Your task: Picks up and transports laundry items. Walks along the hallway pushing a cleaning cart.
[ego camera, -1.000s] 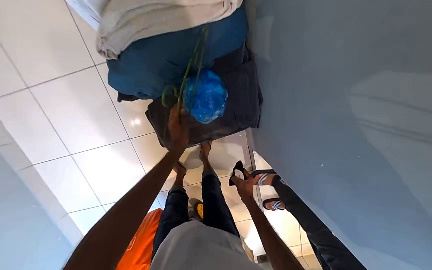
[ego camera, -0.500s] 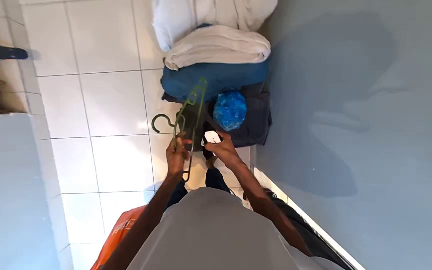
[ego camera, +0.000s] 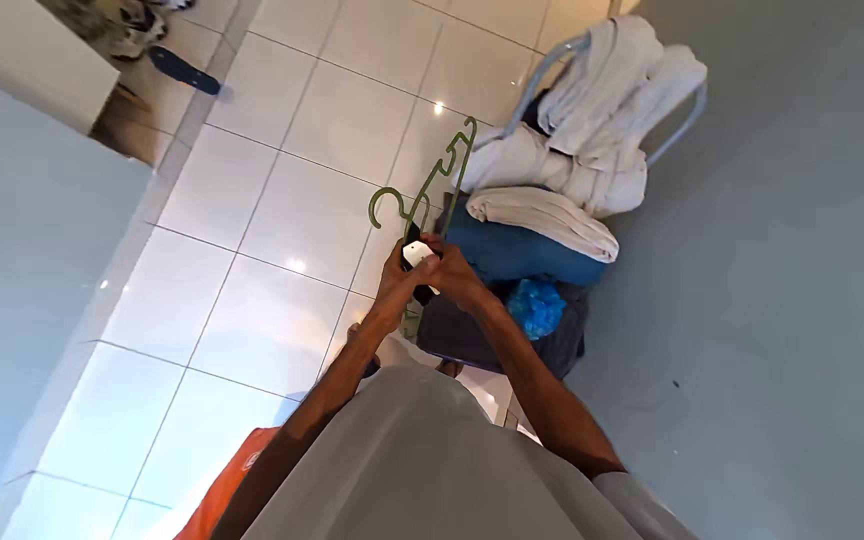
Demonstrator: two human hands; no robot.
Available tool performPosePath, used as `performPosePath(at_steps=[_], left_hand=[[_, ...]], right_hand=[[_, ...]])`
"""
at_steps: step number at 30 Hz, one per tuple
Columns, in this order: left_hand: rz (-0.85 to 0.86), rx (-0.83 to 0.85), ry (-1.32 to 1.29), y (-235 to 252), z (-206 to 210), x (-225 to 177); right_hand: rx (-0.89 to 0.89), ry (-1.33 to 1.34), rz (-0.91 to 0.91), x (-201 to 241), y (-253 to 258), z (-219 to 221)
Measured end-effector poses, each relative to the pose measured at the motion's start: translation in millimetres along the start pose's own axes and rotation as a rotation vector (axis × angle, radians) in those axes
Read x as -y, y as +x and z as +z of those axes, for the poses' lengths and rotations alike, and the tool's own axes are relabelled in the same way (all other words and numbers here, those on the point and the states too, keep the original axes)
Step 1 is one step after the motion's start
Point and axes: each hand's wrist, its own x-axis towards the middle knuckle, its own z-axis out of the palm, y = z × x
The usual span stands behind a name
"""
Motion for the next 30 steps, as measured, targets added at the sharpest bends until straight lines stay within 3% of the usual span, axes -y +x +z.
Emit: performPosePath(at_steps=[6, 10, 13, 16, 21, 27, 30], left_hand=[[-0.094, -0.129, -0.067, 7, -103, -57], [-0.153, -0.232, -0.13, 26, -139, -59], [-0.147, -0.283, -0.173, 51, -161, -60], [-0.103, -0.334, -0.218, 84, -188, -70], [0.001, -0.371, -0.29, 164, -230, -96], [0.068, -0.317, -0.149, 253, -247, -158], [0.114, -0.236, -0.163, 294, -239, -175]], right_hand=[[0.165, -0.135, -0.103, 35, 85, 87], [0.124, -0.031, -0.17, 42, 114, 120], [0.085, -0.022, -0.087, 76, 105, 125], [0.135, 0.024, -0.04, 101, 132, 127], [-0.053, -0.145, -0.372, 92, 242, 139], [-0.158, -0.009, -0.394, 150, 340, 113], [-0.246, -0.195, -0.398, 170, 355, 92]])
